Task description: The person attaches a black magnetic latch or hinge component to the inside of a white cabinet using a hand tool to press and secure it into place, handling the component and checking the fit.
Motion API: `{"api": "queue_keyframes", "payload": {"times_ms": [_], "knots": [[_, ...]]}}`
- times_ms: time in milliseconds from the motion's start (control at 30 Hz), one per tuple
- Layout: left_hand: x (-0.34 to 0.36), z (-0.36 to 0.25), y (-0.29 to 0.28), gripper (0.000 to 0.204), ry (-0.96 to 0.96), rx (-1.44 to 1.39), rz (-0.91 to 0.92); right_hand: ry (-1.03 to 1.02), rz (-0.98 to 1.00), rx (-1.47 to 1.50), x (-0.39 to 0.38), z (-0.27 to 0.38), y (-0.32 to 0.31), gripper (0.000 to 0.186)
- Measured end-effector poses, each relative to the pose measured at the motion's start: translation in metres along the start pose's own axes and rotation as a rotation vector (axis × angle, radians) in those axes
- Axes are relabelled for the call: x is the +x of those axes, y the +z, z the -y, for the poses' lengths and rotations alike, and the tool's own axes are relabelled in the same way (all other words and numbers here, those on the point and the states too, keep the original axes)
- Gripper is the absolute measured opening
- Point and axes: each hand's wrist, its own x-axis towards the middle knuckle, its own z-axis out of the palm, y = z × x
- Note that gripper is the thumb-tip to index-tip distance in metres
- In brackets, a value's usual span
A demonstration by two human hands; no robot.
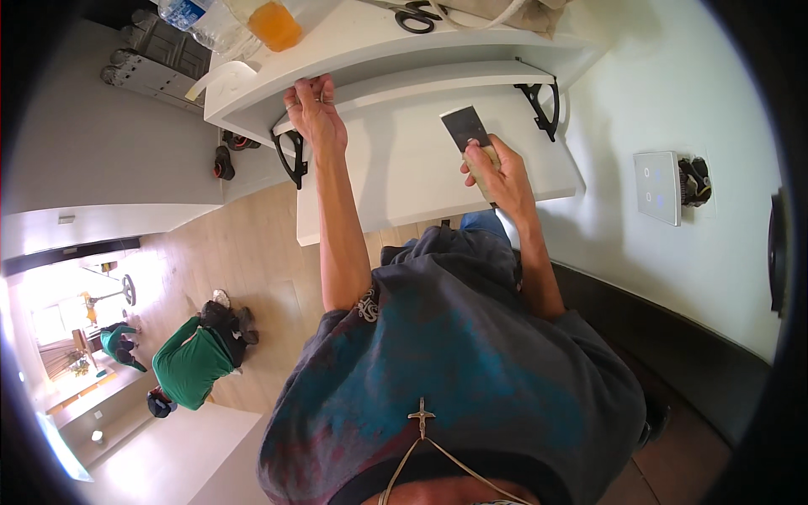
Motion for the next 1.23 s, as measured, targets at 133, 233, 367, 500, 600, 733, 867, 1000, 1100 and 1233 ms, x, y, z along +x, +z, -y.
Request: {"api": "queue_keyframes", "payload": {"times_ms": [133, 233, 367, 500, 600, 733, 867, 1000, 1100, 1233], "knots": [[0.004, 0.002, -0.004, 0.029, 0.050, 0.005, 0.061, -0.053, -0.017, 0.044, 0.007, 0.005, 0.005, 0.026], [-0.001, 0.001, -0.001, 0.031, 0.039, 0.025, 0.072, -0.024, 0.023, 0.022, 0.011, 0.005, 0.002, 0.026], [0.000, 0.003, -0.002, 0.032, 0.012, -0.003, 0.048, -0.013, 0.062, 0.031, 0.011, 0.009, 0.003, 0.025], [-0.012, 0.015, 0.012, 0.033, -0.074, 0.063, 0.132, -0.074, 0.031, 0.063, 0.010, 0.002, 0.002, 0.025], [-0.037, 0.029, 0.046, 0.033, -0.248, 0.102, 0.249, -0.046, 0.027, 0.116, 0.007, 0.004, 0.002, 0.025], [-0.049, 0.063, 0.092, 0.033, -0.264, 0.109, 0.298, -0.013, -0.031, 0.110, 0.000, 0.011, -0.004, 0.027], [-0.035, 0.077, 0.096, 0.030, -0.163, 0.162, 0.306, 0.013, -0.090, 0.079, -0.008, 0.011, -0.016, 0.030], [-0.026, 0.076, 0.054, 0.032, -0.034, 0.513, 0.368, 0.012, -0.093, 0.013, -0.009, -0.013, -0.020, 0.039], [-0.027, 0.136, 0.067, 0.045, -0.076, 0.197, 0.468, 0.074, -0.173, -0.009, 0.002, -0.041, -0.068, 0.046], [-0.047, 0.083, 0.114, 0.033, -0.098, 0.069, 0.289, -0.046, -0.089, -0.073, 0.024, -0.017, -0.081, 0.052]]}}
